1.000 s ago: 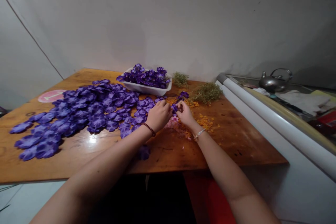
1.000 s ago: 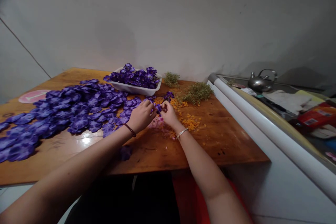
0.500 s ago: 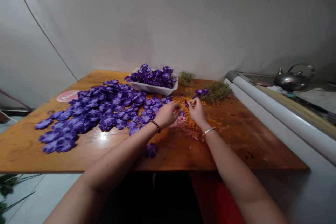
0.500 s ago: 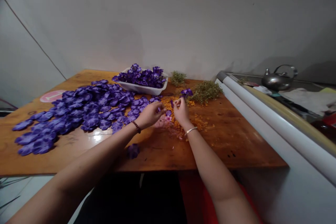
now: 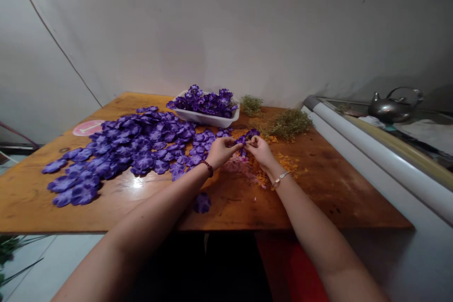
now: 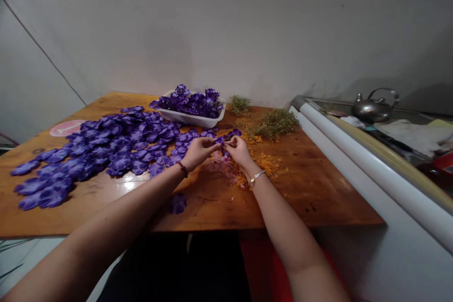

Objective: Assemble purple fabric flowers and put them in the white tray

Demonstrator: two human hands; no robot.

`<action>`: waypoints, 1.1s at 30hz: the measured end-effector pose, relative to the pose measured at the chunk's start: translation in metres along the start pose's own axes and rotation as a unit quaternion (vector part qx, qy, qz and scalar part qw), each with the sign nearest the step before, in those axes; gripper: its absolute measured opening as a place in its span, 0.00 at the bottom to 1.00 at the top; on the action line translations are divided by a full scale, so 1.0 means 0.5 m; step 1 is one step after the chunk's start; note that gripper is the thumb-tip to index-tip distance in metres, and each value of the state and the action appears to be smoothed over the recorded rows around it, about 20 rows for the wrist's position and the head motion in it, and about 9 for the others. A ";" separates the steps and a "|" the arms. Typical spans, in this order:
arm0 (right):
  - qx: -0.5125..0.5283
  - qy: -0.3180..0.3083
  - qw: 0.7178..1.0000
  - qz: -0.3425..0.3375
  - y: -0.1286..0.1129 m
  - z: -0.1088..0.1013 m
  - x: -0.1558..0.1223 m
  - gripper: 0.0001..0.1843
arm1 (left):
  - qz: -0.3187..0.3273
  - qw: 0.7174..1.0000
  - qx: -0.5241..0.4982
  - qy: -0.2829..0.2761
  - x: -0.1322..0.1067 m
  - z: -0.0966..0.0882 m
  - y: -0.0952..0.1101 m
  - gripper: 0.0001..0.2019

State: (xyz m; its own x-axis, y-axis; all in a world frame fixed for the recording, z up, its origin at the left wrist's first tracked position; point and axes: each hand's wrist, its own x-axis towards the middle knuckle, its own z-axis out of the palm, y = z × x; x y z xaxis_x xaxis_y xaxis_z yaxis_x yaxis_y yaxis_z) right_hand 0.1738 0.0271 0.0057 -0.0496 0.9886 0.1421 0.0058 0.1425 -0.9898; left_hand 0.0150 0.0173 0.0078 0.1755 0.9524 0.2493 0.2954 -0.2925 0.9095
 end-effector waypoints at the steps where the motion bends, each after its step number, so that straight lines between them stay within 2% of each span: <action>1: 0.000 0.002 1.000 0.000 0.000 0.000 0.000 0.32 | 0.003 1.000 0.001 0.004 -0.001 -0.002 0.001 0.18; 6: 0.007 0.008 1.000 0.015 -0.009 0.004 -0.005 0.32 | 0.023 0.999 0.013 0.024 -0.005 -0.003 0.006 0.12; 12: 0.035 -0.043 0.995 0.086 -0.027 0.004 -0.018 0.18 | 0.024 0.996 -0.045 0.069 -0.001 0.000 0.007 0.13; 19: -0.013 -0.113 0.993 0.024 -0.018 0.008 -0.017 0.23 | 0.045 0.995 -0.046 0.074 -0.002 -0.006 0.019 0.08; 24: -0.025 -0.134 0.991 0.014 -0.024 0.012 -0.021 0.27 | 0.071 0.994 0.028 0.078 -0.010 -0.012 0.033 0.06; 33: -0.102 -0.136 0.983 -0.074 -0.033 0.016 -0.029 0.31 | 0.112 0.977 0.167 0.063 -0.015 -0.026 0.046 0.06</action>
State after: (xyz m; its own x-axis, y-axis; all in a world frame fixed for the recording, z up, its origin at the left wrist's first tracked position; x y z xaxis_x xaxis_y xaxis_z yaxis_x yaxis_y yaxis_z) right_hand 0.1662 0.0100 0.0197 -0.3294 0.9112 0.2473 0.1775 0.3171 -0.9317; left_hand 0.0080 0.0046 0.0310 0.1602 0.8576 0.4887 0.5570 -0.4873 0.6725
